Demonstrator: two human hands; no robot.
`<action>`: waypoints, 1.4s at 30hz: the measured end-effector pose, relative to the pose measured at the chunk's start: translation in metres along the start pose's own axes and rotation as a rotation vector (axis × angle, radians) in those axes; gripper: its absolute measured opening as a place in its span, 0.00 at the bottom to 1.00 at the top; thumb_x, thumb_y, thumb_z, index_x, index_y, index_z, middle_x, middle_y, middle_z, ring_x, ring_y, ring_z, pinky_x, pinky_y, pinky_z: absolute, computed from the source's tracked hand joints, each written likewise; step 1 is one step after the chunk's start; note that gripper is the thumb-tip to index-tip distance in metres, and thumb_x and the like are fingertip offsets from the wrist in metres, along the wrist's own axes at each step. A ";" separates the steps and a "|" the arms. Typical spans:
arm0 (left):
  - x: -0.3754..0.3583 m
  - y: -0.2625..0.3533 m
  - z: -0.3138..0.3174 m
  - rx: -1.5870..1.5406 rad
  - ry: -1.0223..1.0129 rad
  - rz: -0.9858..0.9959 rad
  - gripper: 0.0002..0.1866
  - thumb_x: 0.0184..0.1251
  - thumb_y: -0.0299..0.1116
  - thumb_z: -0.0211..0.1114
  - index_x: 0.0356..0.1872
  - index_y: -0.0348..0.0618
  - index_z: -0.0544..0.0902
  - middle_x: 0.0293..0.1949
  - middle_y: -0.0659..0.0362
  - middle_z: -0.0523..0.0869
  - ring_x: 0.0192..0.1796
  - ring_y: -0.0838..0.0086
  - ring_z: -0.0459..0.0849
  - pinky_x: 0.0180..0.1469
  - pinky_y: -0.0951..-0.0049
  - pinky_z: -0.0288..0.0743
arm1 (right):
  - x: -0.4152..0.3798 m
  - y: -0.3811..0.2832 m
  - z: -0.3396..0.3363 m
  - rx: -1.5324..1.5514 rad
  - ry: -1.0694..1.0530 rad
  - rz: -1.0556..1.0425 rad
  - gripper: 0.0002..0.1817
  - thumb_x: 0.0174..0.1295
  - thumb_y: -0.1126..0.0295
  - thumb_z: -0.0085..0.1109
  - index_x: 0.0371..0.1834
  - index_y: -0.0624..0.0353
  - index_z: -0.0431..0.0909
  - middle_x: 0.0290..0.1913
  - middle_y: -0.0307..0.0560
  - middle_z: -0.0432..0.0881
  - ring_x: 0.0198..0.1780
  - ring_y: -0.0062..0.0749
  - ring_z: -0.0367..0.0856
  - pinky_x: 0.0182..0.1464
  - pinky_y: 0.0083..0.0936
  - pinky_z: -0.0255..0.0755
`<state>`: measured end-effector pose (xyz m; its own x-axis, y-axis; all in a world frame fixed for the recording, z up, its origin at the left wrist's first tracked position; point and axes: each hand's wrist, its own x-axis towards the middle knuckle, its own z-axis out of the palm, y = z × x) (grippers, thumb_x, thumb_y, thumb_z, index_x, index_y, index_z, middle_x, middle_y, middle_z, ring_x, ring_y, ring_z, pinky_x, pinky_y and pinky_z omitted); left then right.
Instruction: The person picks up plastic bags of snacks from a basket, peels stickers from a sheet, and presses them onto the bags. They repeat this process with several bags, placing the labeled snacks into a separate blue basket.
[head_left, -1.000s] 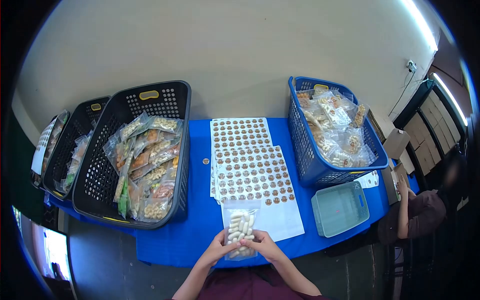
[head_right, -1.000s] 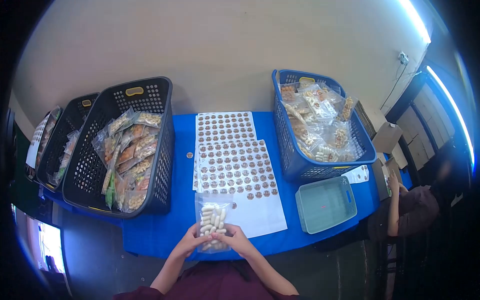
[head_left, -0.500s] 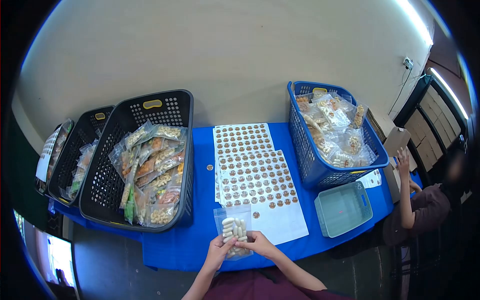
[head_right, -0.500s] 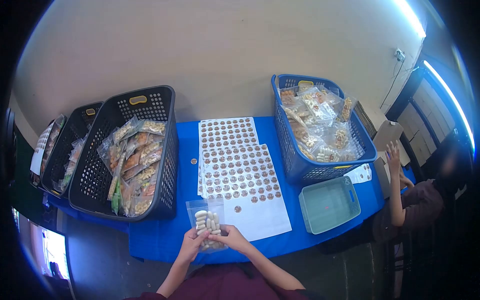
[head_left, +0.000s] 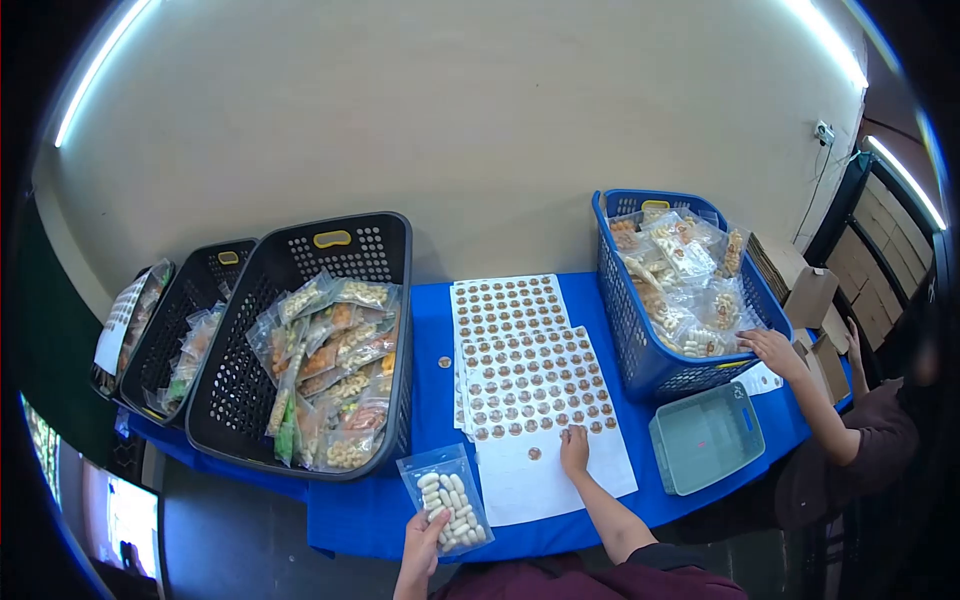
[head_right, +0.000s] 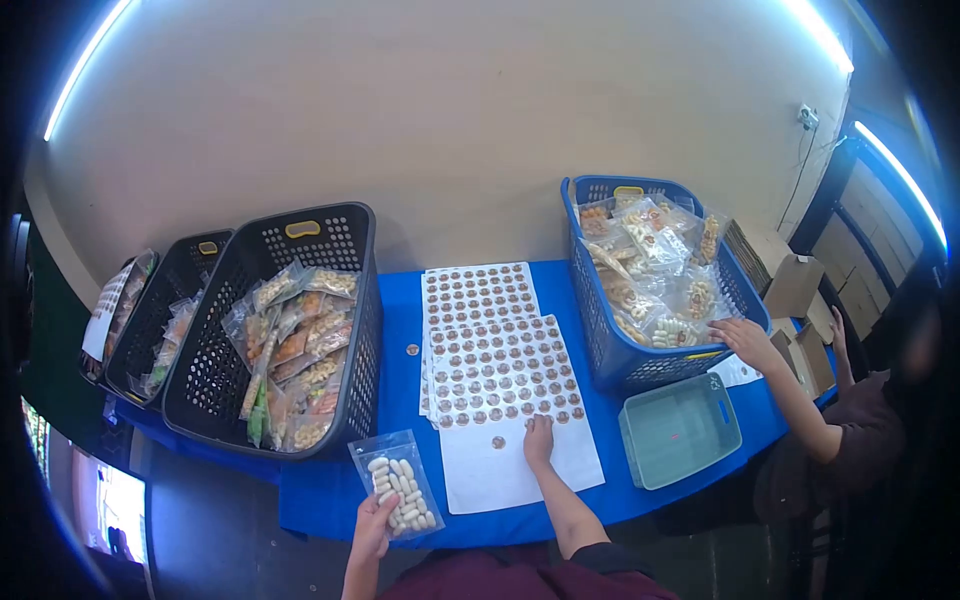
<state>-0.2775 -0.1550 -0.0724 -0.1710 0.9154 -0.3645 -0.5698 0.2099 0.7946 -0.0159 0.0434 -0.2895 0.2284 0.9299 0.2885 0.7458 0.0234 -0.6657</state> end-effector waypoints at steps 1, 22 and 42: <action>-0.003 0.000 0.000 -0.006 0.008 0.010 0.13 0.61 0.25 0.55 0.46 0.31 0.72 0.41 0.55 0.80 0.41 0.74 0.80 0.43 0.74 0.75 | 0.000 -0.008 -0.007 -0.025 -0.014 -0.014 0.05 0.55 0.74 0.48 0.34 0.63 0.68 0.37 0.55 0.70 0.39 0.48 0.71 0.41 0.37 0.66; 0.033 -0.019 0.084 0.086 -0.074 0.046 0.14 0.61 0.25 0.54 0.47 0.31 0.71 0.41 0.54 0.79 0.40 0.72 0.80 0.43 0.73 0.76 | 0.027 0.019 -0.017 0.097 -0.371 0.094 0.05 0.53 0.71 0.52 0.31 0.56 0.70 0.28 0.49 0.75 0.34 0.42 0.74 0.37 0.35 0.67; 0.038 -0.041 0.156 0.022 -0.033 0.136 0.14 0.62 0.28 0.55 0.47 0.33 0.71 0.40 0.56 0.80 0.39 0.78 0.80 0.40 0.78 0.75 | -0.003 0.047 -0.123 0.876 -0.354 0.236 0.06 0.64 0.71 0.42 0.40 0.61 0.62 0.48 0.53 0.73 0.44 0.27 0.73 0.50 0.22 0.64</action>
<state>-0.1358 -0.0751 -0.0432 -0.2192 0.9466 -0.2366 -0.5251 0.0899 0.8463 0.0953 -0.0039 -0.2365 0.0044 0.9989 -0.0459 -0.0570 -0.0455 -0.9973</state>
